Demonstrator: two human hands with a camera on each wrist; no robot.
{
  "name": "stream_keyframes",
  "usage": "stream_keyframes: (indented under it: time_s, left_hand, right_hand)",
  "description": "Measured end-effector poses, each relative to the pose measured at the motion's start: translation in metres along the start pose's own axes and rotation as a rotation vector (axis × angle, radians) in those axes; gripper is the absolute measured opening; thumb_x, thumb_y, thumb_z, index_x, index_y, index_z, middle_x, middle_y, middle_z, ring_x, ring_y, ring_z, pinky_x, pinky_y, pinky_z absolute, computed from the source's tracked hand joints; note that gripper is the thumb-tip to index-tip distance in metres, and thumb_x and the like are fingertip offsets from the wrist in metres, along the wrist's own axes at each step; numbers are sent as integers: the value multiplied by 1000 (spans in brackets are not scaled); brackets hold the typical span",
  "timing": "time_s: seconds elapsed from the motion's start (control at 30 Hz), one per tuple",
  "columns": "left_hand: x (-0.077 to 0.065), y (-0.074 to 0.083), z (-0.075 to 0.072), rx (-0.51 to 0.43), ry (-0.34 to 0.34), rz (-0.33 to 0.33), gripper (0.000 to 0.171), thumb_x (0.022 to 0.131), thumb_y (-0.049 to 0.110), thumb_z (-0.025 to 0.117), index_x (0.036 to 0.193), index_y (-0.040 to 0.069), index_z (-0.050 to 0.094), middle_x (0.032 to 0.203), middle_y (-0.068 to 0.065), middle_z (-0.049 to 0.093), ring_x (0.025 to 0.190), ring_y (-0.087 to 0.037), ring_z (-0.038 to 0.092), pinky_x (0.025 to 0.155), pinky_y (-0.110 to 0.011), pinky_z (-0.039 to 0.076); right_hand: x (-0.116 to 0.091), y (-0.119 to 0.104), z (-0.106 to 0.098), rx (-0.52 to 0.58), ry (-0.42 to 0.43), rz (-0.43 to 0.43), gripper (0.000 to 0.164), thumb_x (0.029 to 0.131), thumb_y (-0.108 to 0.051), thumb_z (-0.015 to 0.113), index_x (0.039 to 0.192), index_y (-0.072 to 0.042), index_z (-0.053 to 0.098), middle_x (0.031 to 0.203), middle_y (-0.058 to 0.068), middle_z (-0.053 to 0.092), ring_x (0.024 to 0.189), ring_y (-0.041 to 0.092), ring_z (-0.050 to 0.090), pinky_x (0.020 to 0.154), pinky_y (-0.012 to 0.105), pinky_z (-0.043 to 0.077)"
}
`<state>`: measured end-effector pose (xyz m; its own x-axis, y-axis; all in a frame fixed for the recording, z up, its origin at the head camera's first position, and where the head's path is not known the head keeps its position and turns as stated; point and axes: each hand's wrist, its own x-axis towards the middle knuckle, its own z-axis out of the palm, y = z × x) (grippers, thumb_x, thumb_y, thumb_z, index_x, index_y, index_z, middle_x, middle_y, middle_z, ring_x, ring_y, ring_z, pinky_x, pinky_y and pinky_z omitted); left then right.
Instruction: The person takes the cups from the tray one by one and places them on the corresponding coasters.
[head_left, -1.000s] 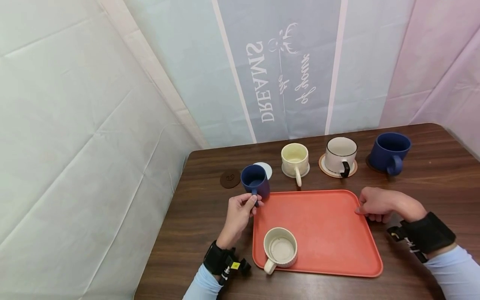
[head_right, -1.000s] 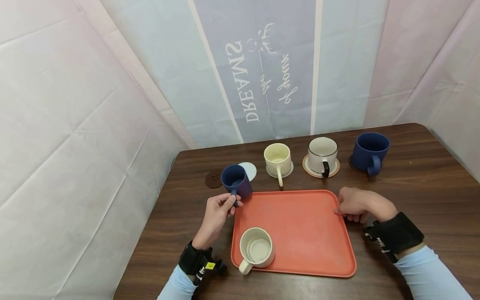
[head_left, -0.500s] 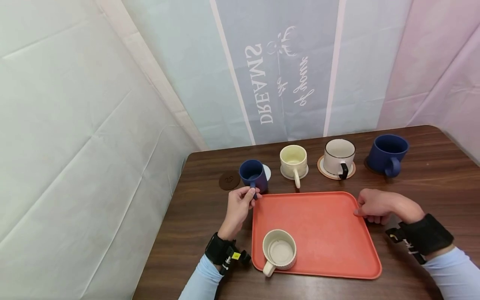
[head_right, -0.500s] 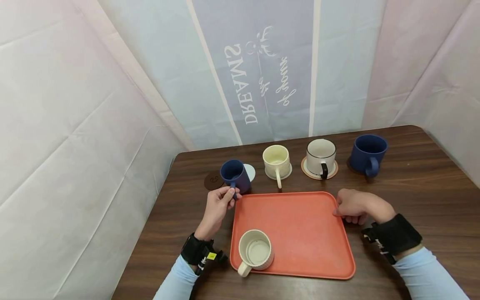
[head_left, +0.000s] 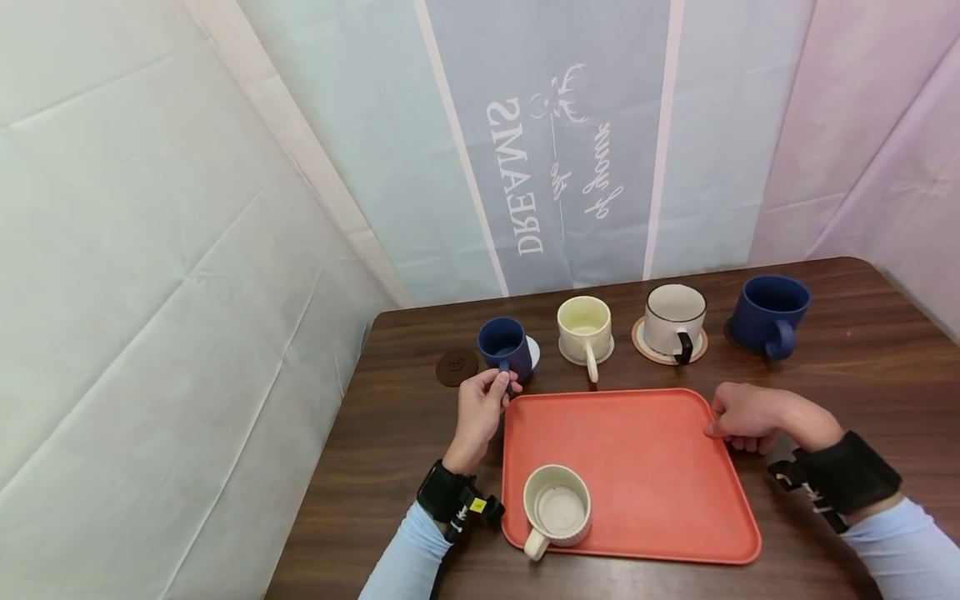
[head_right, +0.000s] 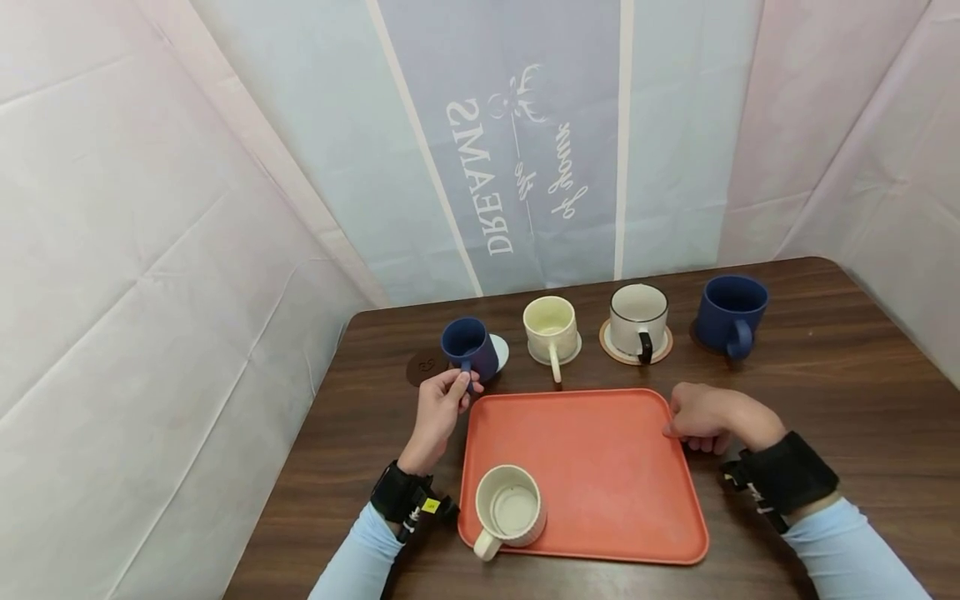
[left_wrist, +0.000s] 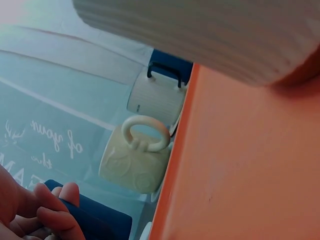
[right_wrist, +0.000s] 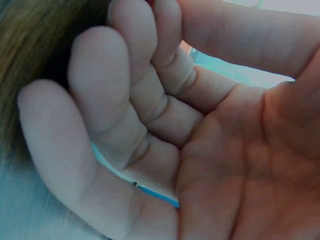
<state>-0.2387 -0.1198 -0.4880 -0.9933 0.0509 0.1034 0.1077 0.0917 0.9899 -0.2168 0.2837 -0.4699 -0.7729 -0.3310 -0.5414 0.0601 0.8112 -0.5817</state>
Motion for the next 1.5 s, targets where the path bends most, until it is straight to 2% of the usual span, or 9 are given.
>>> stream_keyframes:
  time_s: [0.2,0.53,0.83,1.17,1.37,1.5]
  left_hand:
    - [4,-1,0,30,22,-8,27,110,12,57,111,-10,72,99,-31,71,71,-13,54,67,-24,48]
    - [17,-6,1,66,32,15,29,110,14,57,113,-11,72,99,-30,71,70,-13,53,64,-22,44]
    - [25,-11,1,65,27,-6,29,111,13,55,112,-10,71,98,-29,71,70,-13,53,64,-22,45]
    - [33,-13,3,38,12,-19,29,111,14,56,112,-11,70,98,-28,71,71,-13,53,64,-21,44]
    - [38,-12,7,58,13,-27,29,111,11,54,113,-14,69,101,-35,69,71,-15,51,64,-21,42]
    - [40,-13,7,73,9,-23,28,111,11,55,111,-12,71,95,-27,71,71,-14,52,64,-21,44]
  right_hand:
    - [3,5,4,19,-21,-18,26,100,-16,67,74,-10,64,65,2,58,53,13,53,51,26,49]
    - [-1,0,0,4,1,3,26,101,-17,68,76,-10,64,65,2,57,54,14,53,52,27,50]
    - [-2,0,-1,-3,5,-2,26,100,-16,68,75,-9,63,65,3,57,55,14,54,53,29,52]
    - [-1,0,-1,9,-7,7,26,101,-16,68,75,-10,64,65,2,57,54,13,52,52,27,50]
    - [-1,1,-1,6,8,-3,28,100,-16,68,73,-10,65,63,2,57,52,13,53,51,28,51]
    - [-2,1,0,12,8,-8,28,100,-16,68,73,-9,65,64,2,57,53,14,53,52,28,51]
